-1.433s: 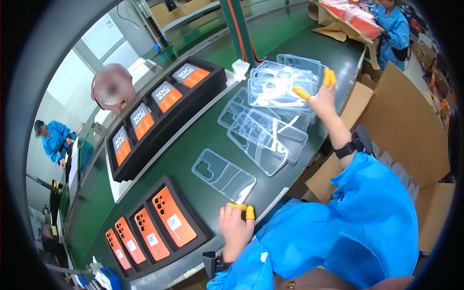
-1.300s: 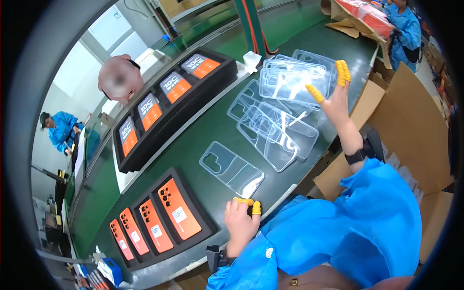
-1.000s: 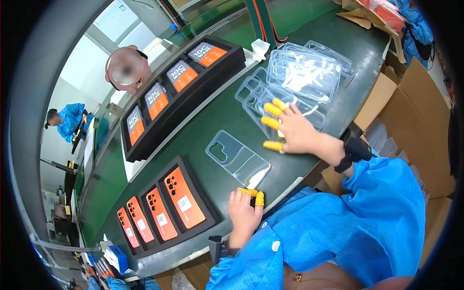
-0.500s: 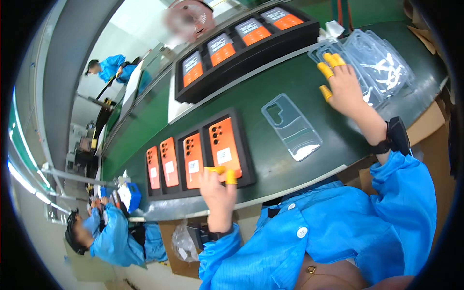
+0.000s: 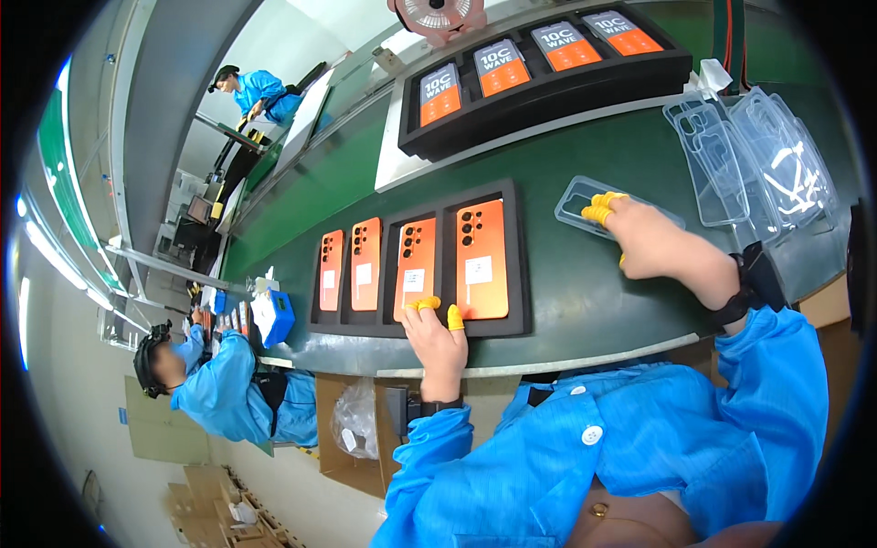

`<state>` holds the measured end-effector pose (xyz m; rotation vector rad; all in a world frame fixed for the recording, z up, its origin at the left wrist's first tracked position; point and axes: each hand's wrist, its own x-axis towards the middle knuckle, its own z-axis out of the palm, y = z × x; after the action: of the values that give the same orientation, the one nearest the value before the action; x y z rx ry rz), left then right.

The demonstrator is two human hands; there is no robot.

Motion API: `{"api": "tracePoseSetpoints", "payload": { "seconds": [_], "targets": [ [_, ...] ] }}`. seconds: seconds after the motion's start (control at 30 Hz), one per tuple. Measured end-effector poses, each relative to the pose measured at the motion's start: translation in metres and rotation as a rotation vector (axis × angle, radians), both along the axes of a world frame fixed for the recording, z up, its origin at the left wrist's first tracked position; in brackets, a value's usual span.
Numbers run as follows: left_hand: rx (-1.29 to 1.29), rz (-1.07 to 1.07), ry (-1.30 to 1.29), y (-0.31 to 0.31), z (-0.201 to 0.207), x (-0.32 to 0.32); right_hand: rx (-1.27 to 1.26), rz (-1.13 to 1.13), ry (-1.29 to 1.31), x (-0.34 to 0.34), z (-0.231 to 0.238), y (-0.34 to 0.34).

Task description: Placing mobile phones into protective cases and plastic sleeves on a factory assembly line.

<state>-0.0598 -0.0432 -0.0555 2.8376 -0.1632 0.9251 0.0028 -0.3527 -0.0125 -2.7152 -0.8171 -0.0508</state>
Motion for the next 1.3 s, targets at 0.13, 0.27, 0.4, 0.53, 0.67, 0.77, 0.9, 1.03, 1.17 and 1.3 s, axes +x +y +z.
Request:
{"api": "tracePoseSetpoints", "payload": {
  "seconds": [0.13,0.27,0.4,0.53,0.67,0.77,0.9,1.03,1.17,1.3],
  "targets": [
    [-0.05,0.026,0.036,-0.015,-0.002,0.013,0.283,0.057,0.164,0.008,0.025,-0.014],
    [0.012,0.025,0.054,-0.02,0.014,0.017,0.786,0.247,0.712,0.013,0.044,-0.027],
    [0.254,0.001,0.185,-0.037,0.021,0.022,0.645,-0.011,0.518,0.032,-0.001,-0.042],
    [0.386,0.043,0.188,-0.049,0.021,0.016,0.297,0.144,-0.066,0.028,-0.024,-0.021],
    [0.23,0.047,0.317,-0.061,0.023,0.011,0.264,0.014,-0.094,0.009,-0.028,-0.006],
    [0.188,0.068,0.325,-0.058,0.021,0.011,0.318,0.042,-0.078,0.004,-0.027,-0.002],
    [-0.326,0.008,0.396,-0.043,0.005,0.029,0.349,0.05,0.024,-0.003,-0.028,0.009],
    [-0.823,-0.031,0.526,-0.033,0.023,0.049,0.283,0.03,-0.033,-0.003,-0.03,0.011],
    [-1.121,-0.117,0.655,-0.018,0.044,0.071,0.541,0.018,0.049,-0.005,-0.02,0.014],
    [-1.422,-0.428,0.381,-0.05,0.045,0.049,0.722,-0.064,0.154,0.0,-0.02,0.013]
  ]
}}
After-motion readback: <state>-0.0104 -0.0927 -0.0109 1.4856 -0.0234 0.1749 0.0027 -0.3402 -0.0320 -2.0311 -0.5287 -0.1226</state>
